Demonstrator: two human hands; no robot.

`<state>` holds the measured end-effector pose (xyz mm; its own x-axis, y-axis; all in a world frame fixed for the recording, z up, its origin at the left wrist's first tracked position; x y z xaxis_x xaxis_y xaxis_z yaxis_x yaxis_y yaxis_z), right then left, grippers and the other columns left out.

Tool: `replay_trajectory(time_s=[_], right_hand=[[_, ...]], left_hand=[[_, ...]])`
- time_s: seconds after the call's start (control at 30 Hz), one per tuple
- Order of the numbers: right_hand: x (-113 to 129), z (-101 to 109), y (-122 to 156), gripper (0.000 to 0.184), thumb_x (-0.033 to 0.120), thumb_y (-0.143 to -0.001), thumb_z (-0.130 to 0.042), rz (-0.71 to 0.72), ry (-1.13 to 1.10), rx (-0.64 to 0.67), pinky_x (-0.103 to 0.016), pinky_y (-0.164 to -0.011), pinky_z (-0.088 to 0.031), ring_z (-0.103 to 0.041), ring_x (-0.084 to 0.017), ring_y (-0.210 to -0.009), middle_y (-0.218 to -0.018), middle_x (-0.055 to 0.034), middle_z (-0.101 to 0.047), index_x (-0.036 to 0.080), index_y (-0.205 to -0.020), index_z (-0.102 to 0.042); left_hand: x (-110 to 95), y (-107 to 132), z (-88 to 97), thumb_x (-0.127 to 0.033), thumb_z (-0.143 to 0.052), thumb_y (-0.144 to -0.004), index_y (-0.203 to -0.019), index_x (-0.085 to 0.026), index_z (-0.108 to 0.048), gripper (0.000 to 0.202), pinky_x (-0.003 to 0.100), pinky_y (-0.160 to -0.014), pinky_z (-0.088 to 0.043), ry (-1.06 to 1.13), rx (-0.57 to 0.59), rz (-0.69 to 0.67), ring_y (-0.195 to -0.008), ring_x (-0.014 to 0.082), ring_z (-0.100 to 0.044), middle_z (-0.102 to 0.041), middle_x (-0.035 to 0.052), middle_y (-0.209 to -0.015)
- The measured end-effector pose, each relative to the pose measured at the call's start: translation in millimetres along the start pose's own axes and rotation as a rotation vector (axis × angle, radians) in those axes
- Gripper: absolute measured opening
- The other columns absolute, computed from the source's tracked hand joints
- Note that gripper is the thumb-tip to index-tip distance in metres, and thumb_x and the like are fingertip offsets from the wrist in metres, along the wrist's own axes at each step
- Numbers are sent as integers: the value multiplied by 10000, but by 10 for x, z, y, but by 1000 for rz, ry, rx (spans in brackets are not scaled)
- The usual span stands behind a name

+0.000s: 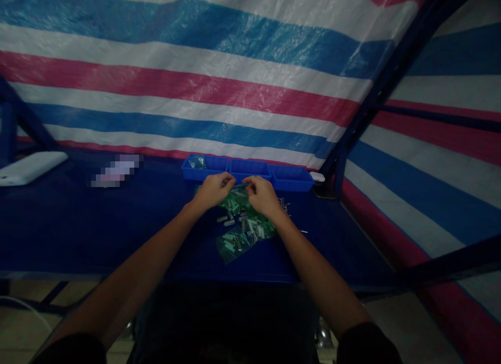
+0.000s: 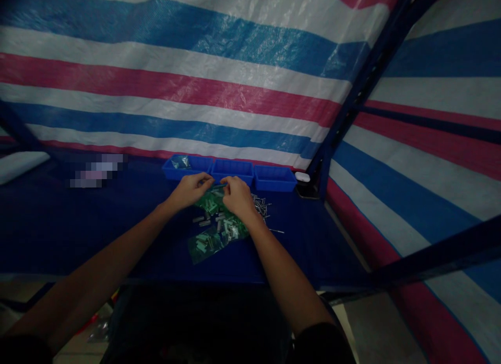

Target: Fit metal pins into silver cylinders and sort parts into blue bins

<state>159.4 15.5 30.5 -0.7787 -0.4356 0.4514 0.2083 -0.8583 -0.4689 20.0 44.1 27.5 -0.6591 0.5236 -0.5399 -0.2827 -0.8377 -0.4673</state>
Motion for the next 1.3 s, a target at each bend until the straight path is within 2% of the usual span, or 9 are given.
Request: replay_trajectory(time_s=[0.17,0.37,0.57,0.67,0.73,0.87,1.03,1.2,1.3], right_hand=[[98,-84,79,289,412,-766,-570,96,189,137,-310,-732,-397,-534,-200,-845,-886,-78,-596,175,-917,-637],[130,-48,64,170,212,-833,-466,114,270,161,-296,-708,-385,-555,-183,-792,-800,-57,-629,185,-821,-633],[53,-74,105,375,482,-745,-578,129,214,207,-325,-745,-411,-543,-220,-885,-919,-88,-603,175,-957,-611],[79,-87,122,268,355,-772,-567,135,223,238,-303,-730,-411,-553,-200,-861,-931,-77,-600,187,-978,-599],[95,-52,104,167,232,-795,-508,116,219,218,-282,-700,-403,-561,-179,-800,-870,-54,-614,204,-922,-613],[51,98,36,197,133,-765,-464,56,152,50,-281,-702,-400,-538,-173,-775,-809,-39,-595,209,-841,-629],[65,237,33,231,89,-708,-480,214,-49,-199,-323,-801,-398,-471,-181,-938,-923,-47,-460,219,-698,-671],[178,236,78,259,99,-724,-484,274,-134,-252,-353,-775,-402,-452,-192,-959,-936,-31,-445,269,-675,-674],[197,221,82,274,95,-737,-464,259,-138,-258,-342,-760,-404,-465,-180,-897,-868,-32,-455,261,-708,-680]], left_hand=[[58,-12,28,-358,-441,-809,-825,-169,-651,283,242,-577,-381,-12,-20,33,-597,160,-568,-662,44,-715],[17,9,0,-339,-456,-792,-819,-174,-653,258,246,-579,-375,15,24,16,-605,161,-568,-662,43,-724],[22,13,-44,-327,-463,-785,-813,-188,-655,238,243,-562,-359,15,59,15,-579,149,-551,-654,34,-700],[7,20,-44,-322,-458,-789,-823,-184,-651,239,245,-567,-361,20,73,4,-598,154,-560,-658,40,-716],[-21,30,-40,-321,-462,-786,-816,-185,-648,232,245,-573,-363,30,78,-7,-616,160,-566,-660,39,-724],[-67,42,-40,-384,-433,-807,-729,-184,-638,297,244,-558,-360,90,63,4,-589,158,-548,-639,25,-653],[10,42,-90,-437,-428,-805,-784,-161,-632,344,229,-468,-348,375,136,234,-509,132,-528,-636,37,-651],[-40,83,-104,-244,-583,-680,-867,-173,-590,201,186,-404,-281,797,364,338,-539,107,-542,-611,31,-713],[-44,70,-56,-145,-585,-630,-808,-181,-569,183,191,-433,-322,886,342,317,-550,99,-533,-580,17,-667]])
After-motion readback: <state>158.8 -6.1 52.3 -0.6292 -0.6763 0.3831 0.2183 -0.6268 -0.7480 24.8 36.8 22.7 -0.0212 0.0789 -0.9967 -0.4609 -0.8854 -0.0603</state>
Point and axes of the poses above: each hand's wrist, its own y-axis away from the middle knuckle, its own z-axis out of the back of the hand, x = y × z, the point moved 5 cm from there along -y, towards the middle knuckle
